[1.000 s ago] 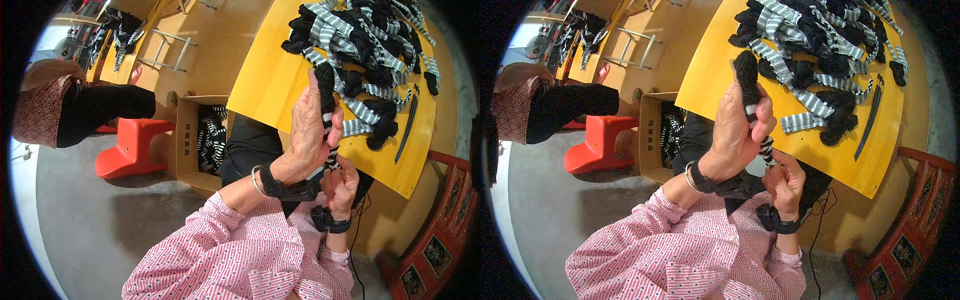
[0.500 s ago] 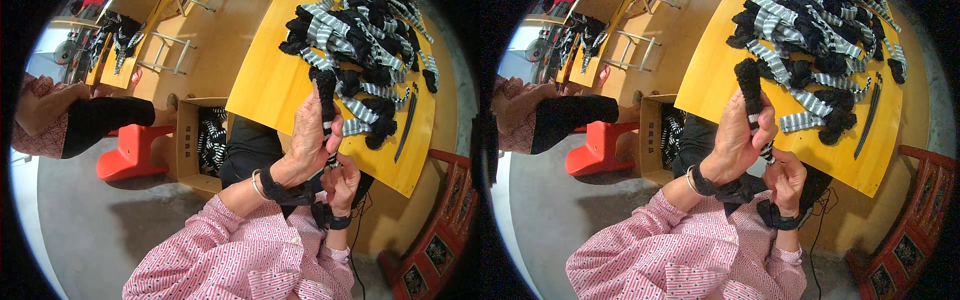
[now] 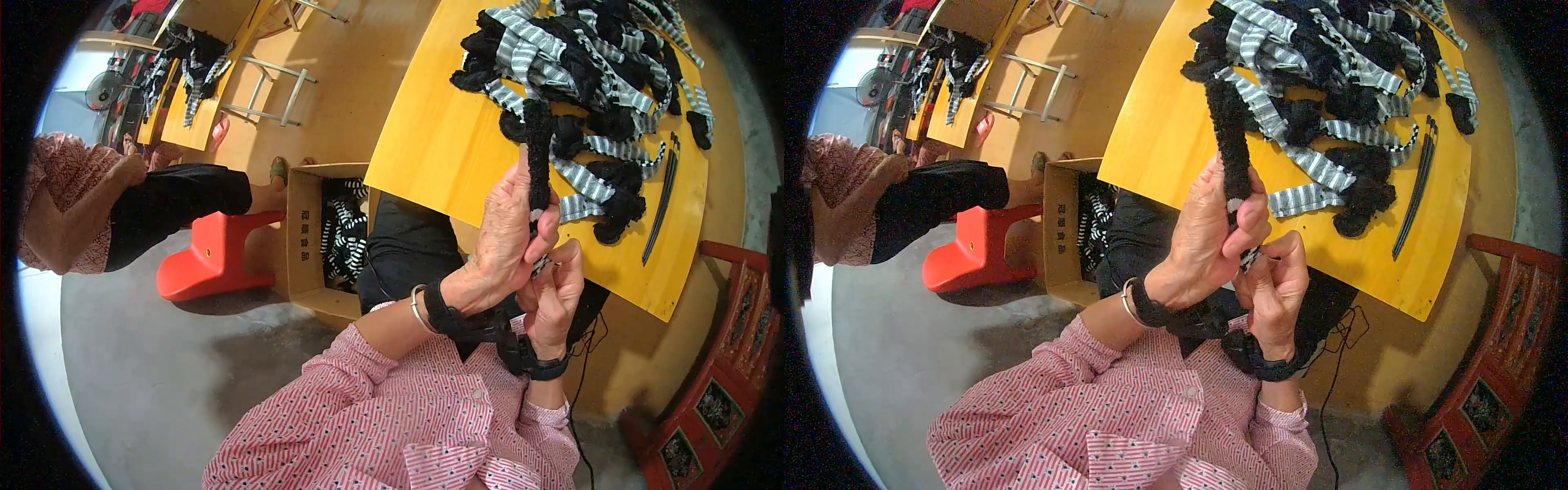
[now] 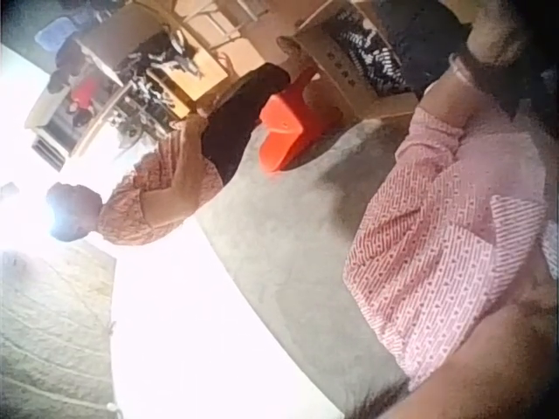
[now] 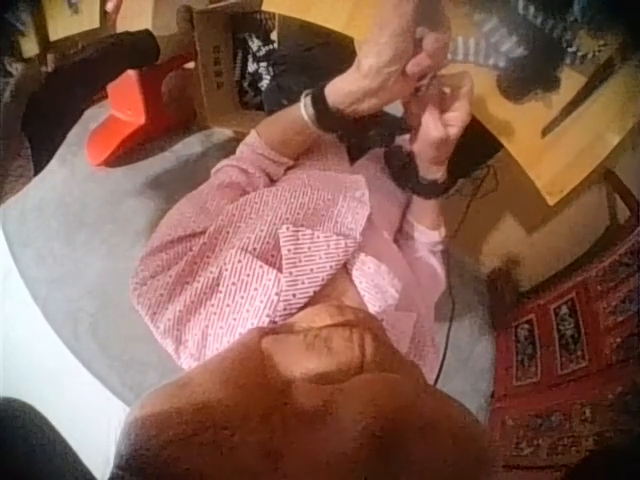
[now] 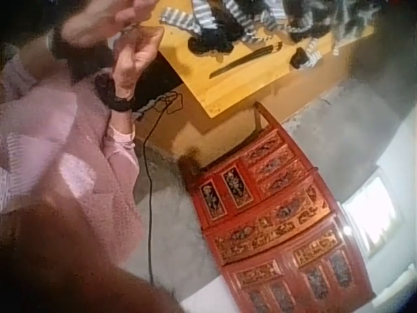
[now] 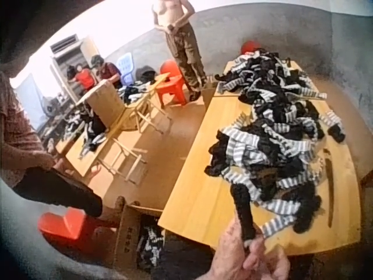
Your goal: Turning striped fabric tubes inside out using a thin metal rod.
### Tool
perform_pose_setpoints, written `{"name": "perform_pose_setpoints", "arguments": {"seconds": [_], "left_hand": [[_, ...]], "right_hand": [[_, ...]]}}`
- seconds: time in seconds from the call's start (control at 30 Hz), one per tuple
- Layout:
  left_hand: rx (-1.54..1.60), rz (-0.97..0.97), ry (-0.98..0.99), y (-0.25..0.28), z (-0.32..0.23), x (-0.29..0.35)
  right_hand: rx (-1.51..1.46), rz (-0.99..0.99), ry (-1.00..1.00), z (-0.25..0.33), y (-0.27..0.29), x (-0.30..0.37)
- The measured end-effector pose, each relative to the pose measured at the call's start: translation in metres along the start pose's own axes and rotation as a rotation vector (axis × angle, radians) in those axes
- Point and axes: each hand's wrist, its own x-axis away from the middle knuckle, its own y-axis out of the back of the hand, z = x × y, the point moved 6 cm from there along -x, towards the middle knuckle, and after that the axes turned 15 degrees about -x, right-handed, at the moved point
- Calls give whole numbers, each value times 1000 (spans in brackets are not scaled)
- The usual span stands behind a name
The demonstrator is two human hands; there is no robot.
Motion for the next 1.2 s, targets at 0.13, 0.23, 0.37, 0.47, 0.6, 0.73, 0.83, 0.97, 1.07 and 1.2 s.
{"name": "perform_pose_setpoints", "arguments": {"seconds": [0.13,0.23,0.37,0.47,0.6,0.73,0.83,0.97,1.07,1.2], "left_hand": [[0,4,-7,2,-2,-2],[-19,27,43,4,2,-2],[21,97,45,6,0,-2],[-8,101,30,-2,-12,-5],[-56,131,-78,-1,-29,-13],[-106,129,-272,4,-45,-15],[-177,182,-352,14,-44,-20],[-178,104,-389,20,-45,-19],[-179,68,-358,21,-44,-18],[-165,64,-431,23,-46,-19]], "right_hand": [[13,-27,6,-2,-5,-1],[60,-22,27,-1,-6,0],[144,-12,7,8,-3,-2],[116,-11,-38,11,4,-1],[-6,1,-118,7,15,1],[-41,33,-224,3,16,1],[-66,49,-277,2,17,1],[-65,48,-275,1,14,2],[-50,71,-235,0,14,5],[-60,68,-216,-2,12,8]]}}
